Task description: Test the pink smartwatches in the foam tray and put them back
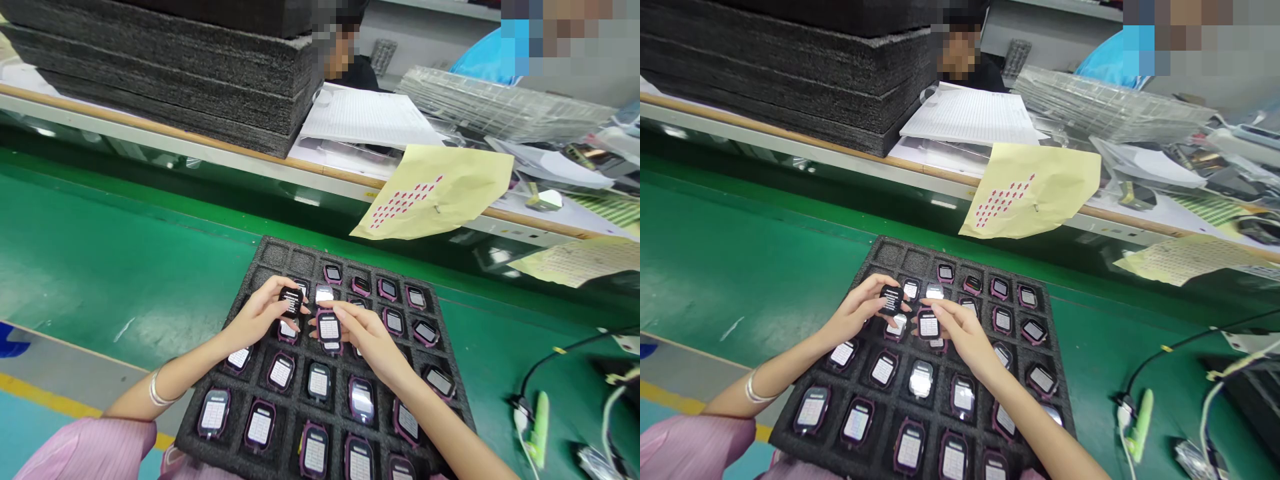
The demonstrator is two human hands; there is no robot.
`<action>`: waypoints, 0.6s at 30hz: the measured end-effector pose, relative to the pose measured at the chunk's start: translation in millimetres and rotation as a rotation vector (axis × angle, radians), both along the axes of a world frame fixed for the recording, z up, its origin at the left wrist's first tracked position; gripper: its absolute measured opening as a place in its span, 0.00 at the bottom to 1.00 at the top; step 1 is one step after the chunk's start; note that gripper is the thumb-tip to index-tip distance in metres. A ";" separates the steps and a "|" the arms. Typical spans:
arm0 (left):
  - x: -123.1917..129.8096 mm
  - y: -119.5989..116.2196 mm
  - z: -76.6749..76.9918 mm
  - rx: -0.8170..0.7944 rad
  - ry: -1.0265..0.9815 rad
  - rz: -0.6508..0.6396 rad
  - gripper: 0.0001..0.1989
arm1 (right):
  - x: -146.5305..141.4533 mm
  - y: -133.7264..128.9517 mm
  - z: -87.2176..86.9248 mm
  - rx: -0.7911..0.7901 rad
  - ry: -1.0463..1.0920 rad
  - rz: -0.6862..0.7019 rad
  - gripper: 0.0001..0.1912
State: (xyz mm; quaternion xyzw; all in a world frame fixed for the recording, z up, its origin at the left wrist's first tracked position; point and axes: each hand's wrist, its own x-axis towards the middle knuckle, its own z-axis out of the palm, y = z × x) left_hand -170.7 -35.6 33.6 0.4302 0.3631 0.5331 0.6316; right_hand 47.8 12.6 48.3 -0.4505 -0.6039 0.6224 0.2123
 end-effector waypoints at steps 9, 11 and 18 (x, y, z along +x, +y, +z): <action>1.7 1.3 -1.6 -0.002 0.006 0.010 0.11 | -0.7 -0.8 0.2 -0.016 0.007 0.002 0.24; 2.5 1.4 -1.8 -0.005 0.020 0.016 0.11 | -0.7 -1.0 0.3 -0.021 0.007 0.001 0.24; 0.1 1.4 -3.8 0.019 -0.024 -0.006 0.11 | -1.1 -1.5 1.3 -0.027 0.012 0.005 0.24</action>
